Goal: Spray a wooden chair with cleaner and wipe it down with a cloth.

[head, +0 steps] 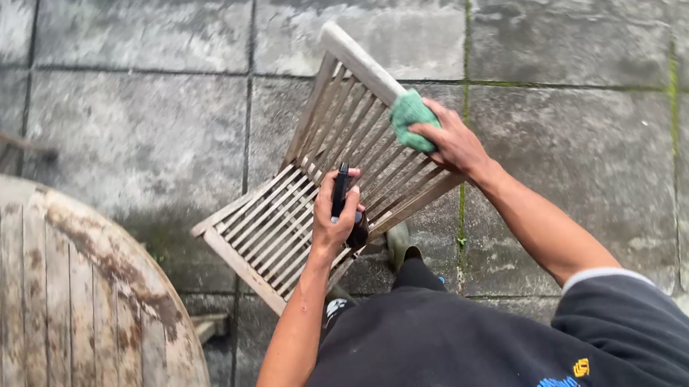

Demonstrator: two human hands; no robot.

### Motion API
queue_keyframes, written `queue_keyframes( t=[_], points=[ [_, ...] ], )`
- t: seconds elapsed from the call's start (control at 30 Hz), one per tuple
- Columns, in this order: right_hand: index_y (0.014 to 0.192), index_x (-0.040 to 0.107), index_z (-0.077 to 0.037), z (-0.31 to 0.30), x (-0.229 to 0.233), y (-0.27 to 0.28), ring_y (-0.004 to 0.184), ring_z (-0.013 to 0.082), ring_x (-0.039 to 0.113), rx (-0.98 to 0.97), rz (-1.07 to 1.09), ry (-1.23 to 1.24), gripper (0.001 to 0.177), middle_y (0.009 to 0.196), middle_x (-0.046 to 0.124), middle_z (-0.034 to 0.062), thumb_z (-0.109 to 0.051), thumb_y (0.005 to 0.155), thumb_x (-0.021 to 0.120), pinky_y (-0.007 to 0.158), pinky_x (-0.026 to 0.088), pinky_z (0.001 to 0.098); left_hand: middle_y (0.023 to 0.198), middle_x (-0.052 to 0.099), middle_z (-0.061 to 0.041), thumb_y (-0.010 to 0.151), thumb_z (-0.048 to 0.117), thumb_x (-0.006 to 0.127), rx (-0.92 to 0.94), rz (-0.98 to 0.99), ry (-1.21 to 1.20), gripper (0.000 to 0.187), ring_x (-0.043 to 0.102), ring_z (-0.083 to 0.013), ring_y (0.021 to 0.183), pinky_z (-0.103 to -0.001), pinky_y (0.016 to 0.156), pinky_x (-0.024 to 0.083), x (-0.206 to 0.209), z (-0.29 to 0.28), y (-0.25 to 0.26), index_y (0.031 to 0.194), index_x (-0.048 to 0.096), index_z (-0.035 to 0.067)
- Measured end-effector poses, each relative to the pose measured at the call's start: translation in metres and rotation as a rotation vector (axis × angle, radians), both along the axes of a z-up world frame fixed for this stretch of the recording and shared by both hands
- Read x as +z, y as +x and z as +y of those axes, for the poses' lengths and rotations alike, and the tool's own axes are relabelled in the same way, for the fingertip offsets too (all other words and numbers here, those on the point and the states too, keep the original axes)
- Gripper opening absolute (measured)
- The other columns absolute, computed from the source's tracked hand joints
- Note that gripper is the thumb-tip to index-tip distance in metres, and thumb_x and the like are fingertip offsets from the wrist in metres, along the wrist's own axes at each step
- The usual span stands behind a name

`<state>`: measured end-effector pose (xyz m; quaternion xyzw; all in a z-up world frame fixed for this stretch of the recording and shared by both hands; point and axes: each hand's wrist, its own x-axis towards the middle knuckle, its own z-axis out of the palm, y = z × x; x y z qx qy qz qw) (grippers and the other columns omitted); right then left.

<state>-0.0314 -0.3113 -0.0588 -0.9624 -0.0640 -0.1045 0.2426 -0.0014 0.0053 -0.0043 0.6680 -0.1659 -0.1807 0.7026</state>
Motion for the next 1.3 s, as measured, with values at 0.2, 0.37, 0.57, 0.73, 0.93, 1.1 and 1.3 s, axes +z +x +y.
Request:
queue_keyframes(
  t=[0.2, 0.37, 0.57, 0.73, 0.93, 1.1, 1.3],
  points=[
    [0.122, 0.070, -0.022, 0.026, 0.001, -0.133, 0.138, 0.0411, 0.051, -0.251, -0.106, -0.226, 0.051, 0.152, 0.045, 0.0150, -0.006, 0.074, 0.081, 0.113, 0.047, 0.0503, 0.093, 0.067, 0.001, 0.098, 0.009, 0.061, -0.121, 0.093, 0.012, 0.022, 0.067, -0.0070, 0.066, -0.025, 0.059, 0.056, -0.002, 0.030, -0.014, 0.120, 0.061, 0.006],
    [0.125, 0.070, -0.026, 0.060, 0.002, -0.159, 0.130, 0.0456, 0.049, -0.570, 0.062, -0.030, 0.053, 0.150, 0.045, 0.0217, -0.007, 0.077, 0.081, 0.106, 0.047, 0.0521, 0.078, 0.062, 0.001, 0.100, 0.011, 0.062, -0.118, 0.132, -0.033, 0.023, 0.065, -0.0071, 0.066, -0.025, 0.060, 0.055, -0.016, 0.052, -0.019, 0.122, 0.064, 0.006],
    [0.140, 0.064, -0.020, 0.074, 0.019, 0.006, 0.142, 0.0438, 0.042, -0.379, -0.254, -0.035, 0.063, 0.155, 0.042, 0.0226, -0.006, 0.081, 0.081, 0.117, 0.036, 0.0551, 0.073, 0.063, 0.002, 0.099, 0.015, 0.062, 0.026, 0.193, 0.075, 0.022, 0.066, -0.0058, 0.063, -0.024, 0.056, 0.052, -0.009, 0.069, -0.008, 0.120, 0.062, 0.008],
    [0.139, 0.066, -0.022, 0.088, -0.062, 0.149, 0.146, 0.0379, 0.040, -0.211, -0.242, -0.313, 0.056, 0.158, 0.044, 0.0183, -0.008, 0.086, 0.079, 0.115, 0.033, 0.0542, 0.072, 0.062, 0.002, 0.100, 0.015, 0.062, 0.167, 0.134, 0.070, 0.023, 0.064, -0.0062, 0.064, -0.024, 0.059, 0.052, -0.038, 0.080, 0.013, 0.121, 0.064, 0.008],
    [0.130, 0.067, -0.021, 0.146, -0.193, 0.186, 0.145, 0.0326, 0.041, 0.117, -0.042, -0.525, 0.039, 0.155, 0.049, 0.0150, -0.015, 0.092, 0.073, 0.119, 0.032, 0.0528, 0.075, 0.062, 0.001, 0.100, 0.014, 0.062, 0.310, 0.143, 0.093, 0.025, 0.065, -0.0073, 0.066, -0.025, 0.062, 0.054, -0.063, 0.087, 0.033, 0.124, 0.063, 0.009],
    [0.130, 0.064, -0.018, 0.158, -0.231, 0.160, 0.134, 0.0270, 0.051, 0.375, -0.018, -0.758, 0.049, 0.143, 0.054, 0.0112, -0.005, 0.083, 0.067, 0.114, 0.047, 0.0400, 0.084, 0.064, 0.000, 0.100, 0.015, 0.061, 0.333, 0.132, 0.088, 0.027, 0.066, -0.0087, 0.068, -0.026, 0.063, 0.056, -0.071, 0.084, 0.041, 0.126, 0.061, 0.008],
    [0.116, 0.071, -0.008, 0.139, -0.106, 0.154, 0.092, 0.0264, 0.064, 0.138, 0.598, -0.120, 0.015, 0.110, 0.071, 0.0169, -0.012, 0.103, 0.064, 0.078, 0.057, 0.0428, 0.082, 0.066, -0.003, 0.101, 0.016, 0.061, 0.324, 0.133, 0.106, 0.026, 0.068, -0.0091, 0.068, -0.026, 0.063, 0.058, -0.078, 0.099, 0.036, 0.126, 0.062, 0.009]
  ],
)
